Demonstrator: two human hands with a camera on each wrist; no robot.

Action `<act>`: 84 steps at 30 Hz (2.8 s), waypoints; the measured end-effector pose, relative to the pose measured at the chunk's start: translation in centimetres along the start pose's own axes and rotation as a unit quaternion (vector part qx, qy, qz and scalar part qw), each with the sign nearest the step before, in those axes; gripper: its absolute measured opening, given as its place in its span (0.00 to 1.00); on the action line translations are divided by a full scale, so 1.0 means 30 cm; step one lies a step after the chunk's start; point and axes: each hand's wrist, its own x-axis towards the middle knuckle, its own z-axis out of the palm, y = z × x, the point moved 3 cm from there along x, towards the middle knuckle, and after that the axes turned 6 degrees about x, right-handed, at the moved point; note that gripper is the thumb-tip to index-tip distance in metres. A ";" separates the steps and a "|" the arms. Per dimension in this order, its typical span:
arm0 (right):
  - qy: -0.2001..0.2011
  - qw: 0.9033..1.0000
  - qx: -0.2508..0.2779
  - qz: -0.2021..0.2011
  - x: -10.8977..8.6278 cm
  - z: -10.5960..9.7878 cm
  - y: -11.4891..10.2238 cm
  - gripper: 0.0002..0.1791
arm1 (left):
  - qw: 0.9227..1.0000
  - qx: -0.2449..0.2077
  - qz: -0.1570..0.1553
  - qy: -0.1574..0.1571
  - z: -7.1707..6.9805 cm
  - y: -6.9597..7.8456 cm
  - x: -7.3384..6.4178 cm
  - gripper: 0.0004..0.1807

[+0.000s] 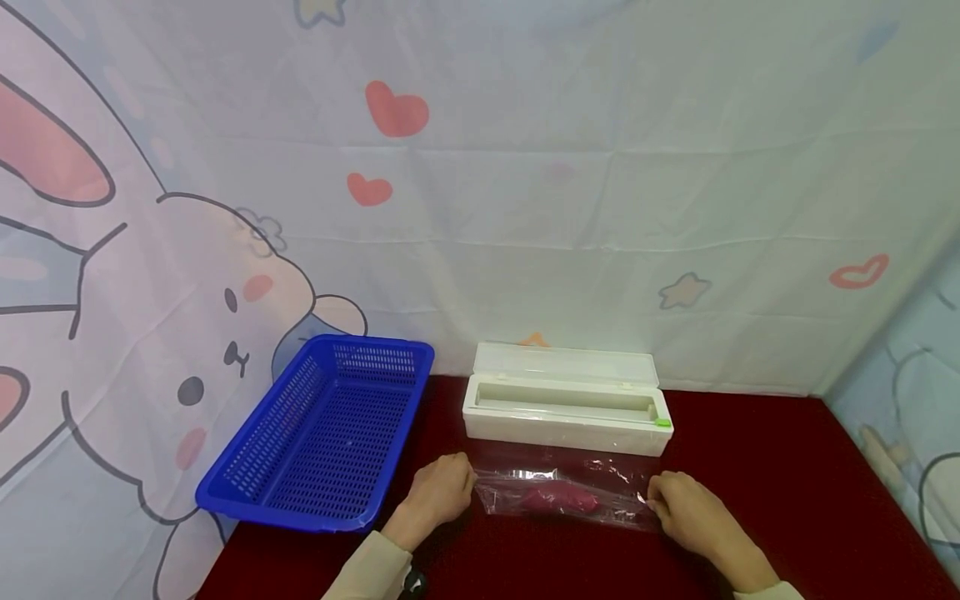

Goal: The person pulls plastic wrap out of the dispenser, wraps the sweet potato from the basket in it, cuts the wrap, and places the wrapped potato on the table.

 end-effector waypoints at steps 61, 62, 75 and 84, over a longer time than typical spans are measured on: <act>-0.001 1.000 0.016 0.002 -0.009 -0.006 0.028 0.08 | 0.998 -0.018 -0.030 -0.051 0.025 -0.017 0.016 0.15; 0.000 1.000 0.015 0.001 -0.010 -0.006 0.030 0.08 | 0.998 -0.018 -0.028 -0.051 0.023 -0.016 0.016 0.15; 0.005 1.000 0.019 -0.009 -0.020 -0.025 0.039 0.08 | 0.999 -0.027 -0.022 -0.042 0.019 -0.018 0.011 0.07; 0.013 1.000 0.014 -0.024 -0.021 -0.036 0.044 0.08 | 0.999 -0.019 -0.021 -0.034 0.006 -0.015 0.012 0.04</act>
